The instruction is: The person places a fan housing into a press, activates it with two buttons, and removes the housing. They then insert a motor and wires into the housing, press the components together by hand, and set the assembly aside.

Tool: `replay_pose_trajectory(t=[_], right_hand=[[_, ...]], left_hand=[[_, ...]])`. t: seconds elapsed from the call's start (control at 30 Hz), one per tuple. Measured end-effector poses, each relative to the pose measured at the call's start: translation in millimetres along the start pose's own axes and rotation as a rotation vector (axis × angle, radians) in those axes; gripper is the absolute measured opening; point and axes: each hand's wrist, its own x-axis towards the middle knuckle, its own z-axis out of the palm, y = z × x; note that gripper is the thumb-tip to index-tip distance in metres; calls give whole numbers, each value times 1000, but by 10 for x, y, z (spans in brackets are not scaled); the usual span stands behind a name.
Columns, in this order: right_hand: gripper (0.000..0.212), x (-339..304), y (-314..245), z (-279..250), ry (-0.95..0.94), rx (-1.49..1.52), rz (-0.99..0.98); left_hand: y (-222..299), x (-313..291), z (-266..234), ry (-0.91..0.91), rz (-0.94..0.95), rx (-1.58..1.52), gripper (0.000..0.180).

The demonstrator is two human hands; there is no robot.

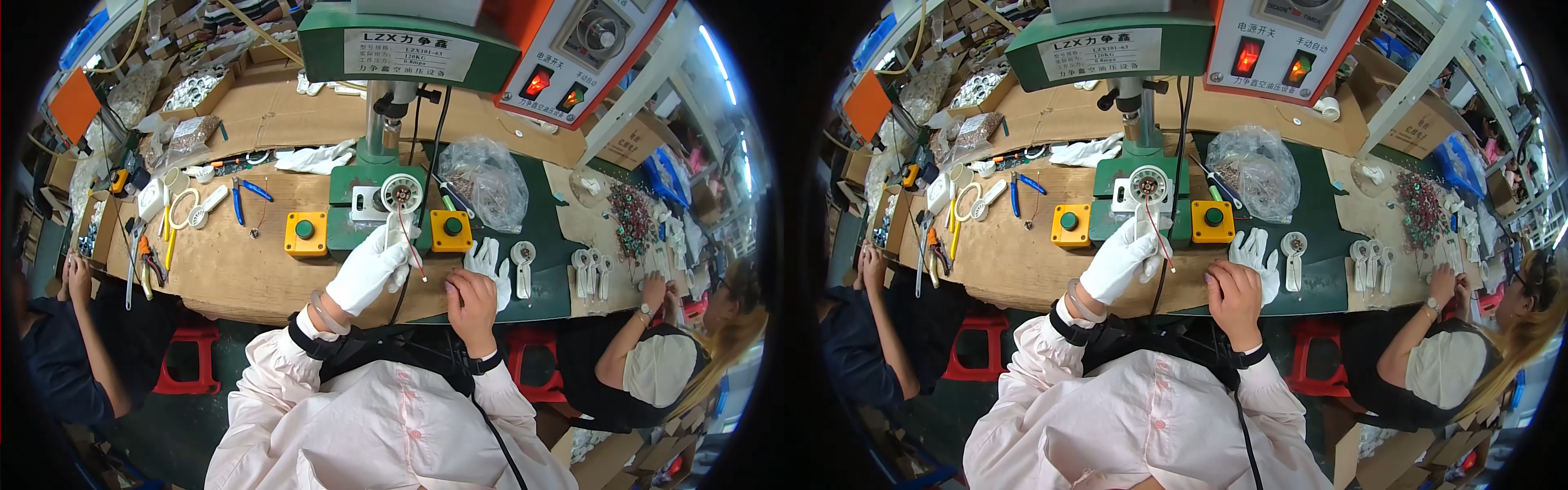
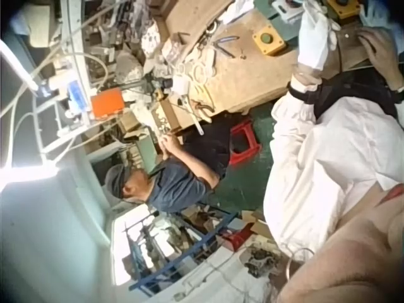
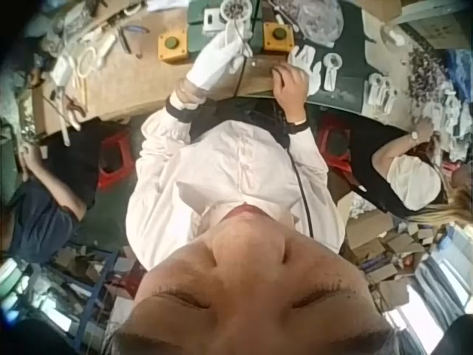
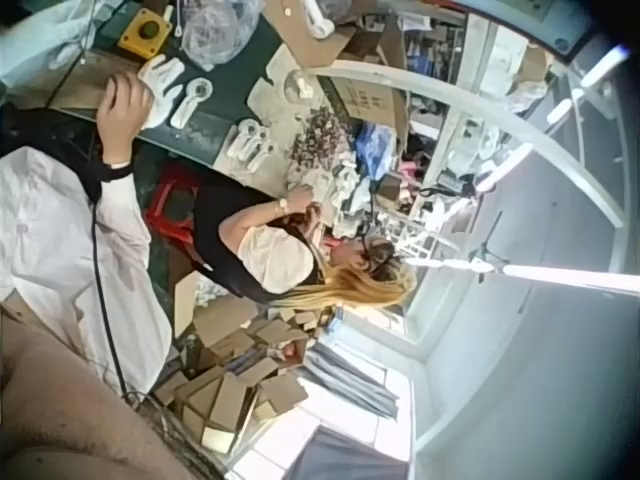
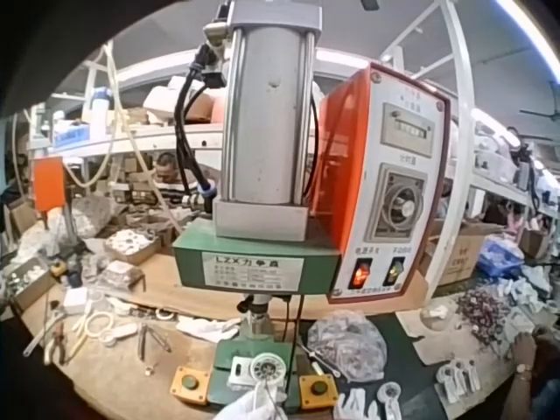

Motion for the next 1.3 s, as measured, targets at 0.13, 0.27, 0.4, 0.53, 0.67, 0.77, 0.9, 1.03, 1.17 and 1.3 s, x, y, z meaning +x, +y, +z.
replay_pose_trajectory(t=[0.13, 0.27, 0.4, 0.53, 0.67, 0.77, 0.9, 1.03, 1.17, 1.3], right_hand=[[13, 20, -11, 11, 1, 4, -6], [13, 17, -1, 26, -7, 2, -11], [13, -25, 31, 7, -20, -2, -5], [14, -36, 27, 0, -32, 1, -6], [14, -18, 0, -2, -33, 12, 4], [14, -9, 12, 17, -35, 6, 25], [13, 13, 54, -72, -11, 1, 46], [18, -2, 194, -440, 80, -84, 178], [34, -113, 580, -691, 154, -366, 388], [50, -129, 706, -647, 63, -354, 504]], left_hand=[[2, -14, -22, -1, 1, -20, 34], [287, -116, -64, 2, -12, 8, 34], [896, -161, -223, 299, 15, 226, 29], [1091, 331, -1552, 329, 85, 512, 27], [1177, 1130, -2618, 180, 145, 1569, 18], [1111, 1520, -2999, 127, -69, 1959, 14], [1053, 1989, -2729, 660, -307, 1043, 21], [1098, 1680, -3437, 510, -232, 349, 27], [1232, 1325, -2256, 446, -200, 22, 34], [1187, 574, -2426, 329, 65, 14, 55]])
